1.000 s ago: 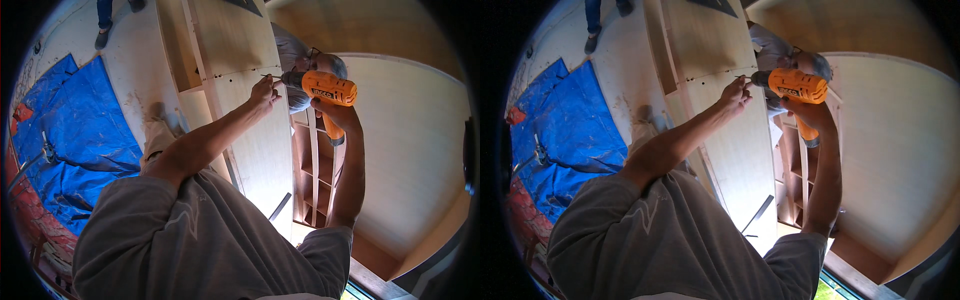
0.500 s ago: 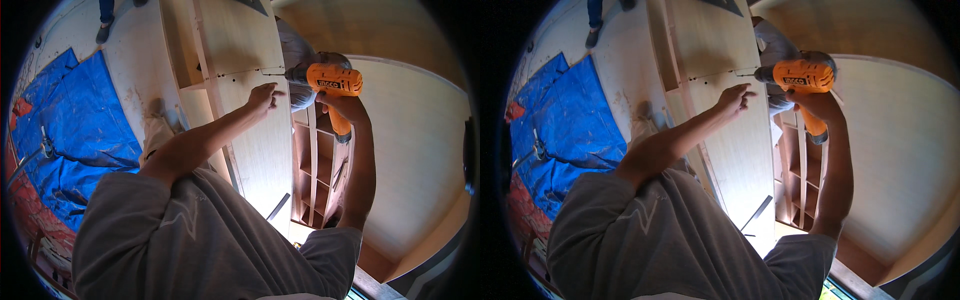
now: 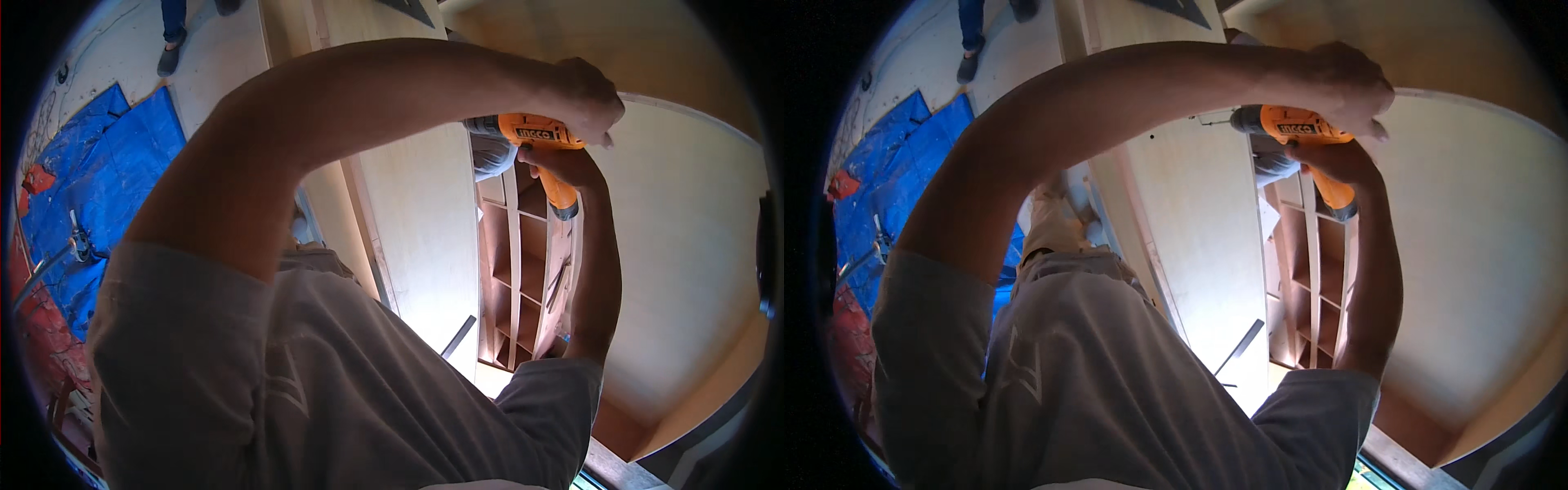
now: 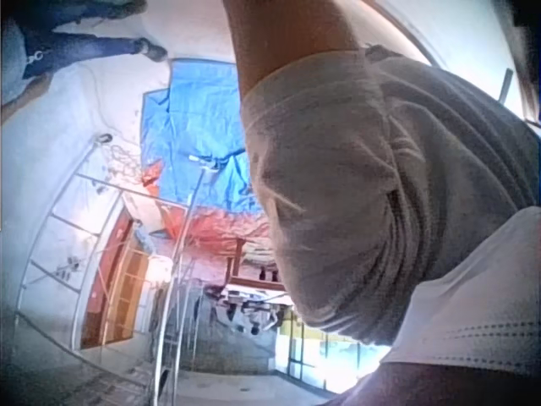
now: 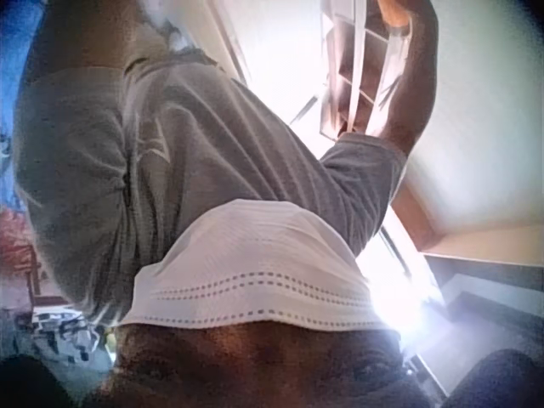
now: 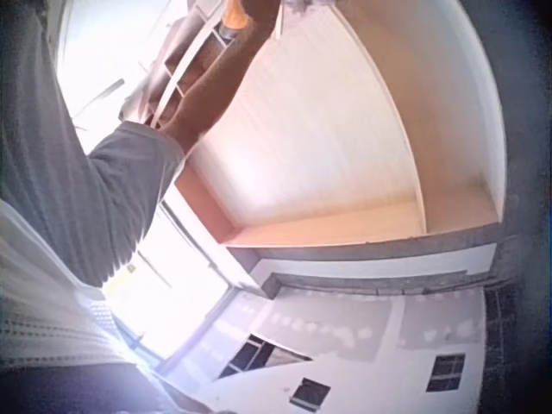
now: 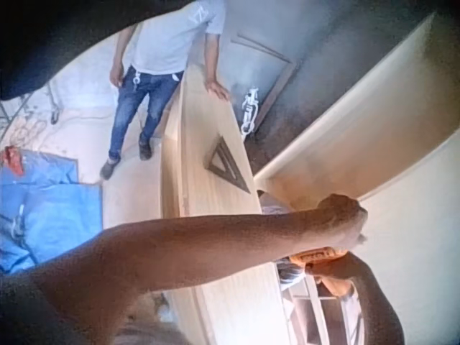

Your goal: The person retrieves screws from a box and fastens wooden frame panels together using a power drill.

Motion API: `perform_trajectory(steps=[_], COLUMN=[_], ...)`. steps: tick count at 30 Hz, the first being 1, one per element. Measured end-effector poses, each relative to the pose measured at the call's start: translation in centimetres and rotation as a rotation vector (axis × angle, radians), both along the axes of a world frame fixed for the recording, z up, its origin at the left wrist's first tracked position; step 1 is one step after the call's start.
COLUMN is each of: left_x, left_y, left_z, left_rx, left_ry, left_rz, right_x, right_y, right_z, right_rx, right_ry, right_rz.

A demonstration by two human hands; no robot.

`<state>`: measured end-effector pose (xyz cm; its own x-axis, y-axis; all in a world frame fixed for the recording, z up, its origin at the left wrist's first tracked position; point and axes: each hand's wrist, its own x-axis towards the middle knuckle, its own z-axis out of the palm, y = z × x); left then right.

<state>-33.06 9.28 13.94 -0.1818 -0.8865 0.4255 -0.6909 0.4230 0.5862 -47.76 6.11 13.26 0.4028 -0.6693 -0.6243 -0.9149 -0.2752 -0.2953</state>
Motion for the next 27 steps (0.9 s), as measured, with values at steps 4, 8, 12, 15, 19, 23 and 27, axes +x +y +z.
perform_trajectory(steps=[4,8,12,15,19,23,27], left_x=[-0.5,0.2,3.1,0.6,0.2,0.3,0.1], left_y=[-0.5,0.0,-1.2,0.3,0.2,0.1,-0.5], left_z=[-0.4,0.7,1.8,0.1,-0.1,-0.2,-0.8], left_rx=[0.012,0.068,0.15,0.016,-0.121,-0.11,-0.168], left_ry=[-0.127,-0.253,-0.332,-0.301,-0.51,-0.49,-0.489], left_rz=[-0.032,-0.09,-0.488,-0.085,-0.082,-0.072,-0.069], right_x=[-0.2,0.0,0.9,1.0,1.1,0.8,0.4], right_y=[-0.3,-0.8,-0.6,-0.5,-0.1,-0.6,-1.3], right_z=[0.1,0.0,0.4,0.6,0.8,0.4,0.0], right_rx=[-0.008,-0.052,-0.038,-0.026,-0.031,-0.038,-0.03], right_ry=[0.028,0.084,0.068,0.11,0.087,0.071,0.088], right_rz=[0.01,0.043,0.074,0.056,0.046,0.047,0.084])
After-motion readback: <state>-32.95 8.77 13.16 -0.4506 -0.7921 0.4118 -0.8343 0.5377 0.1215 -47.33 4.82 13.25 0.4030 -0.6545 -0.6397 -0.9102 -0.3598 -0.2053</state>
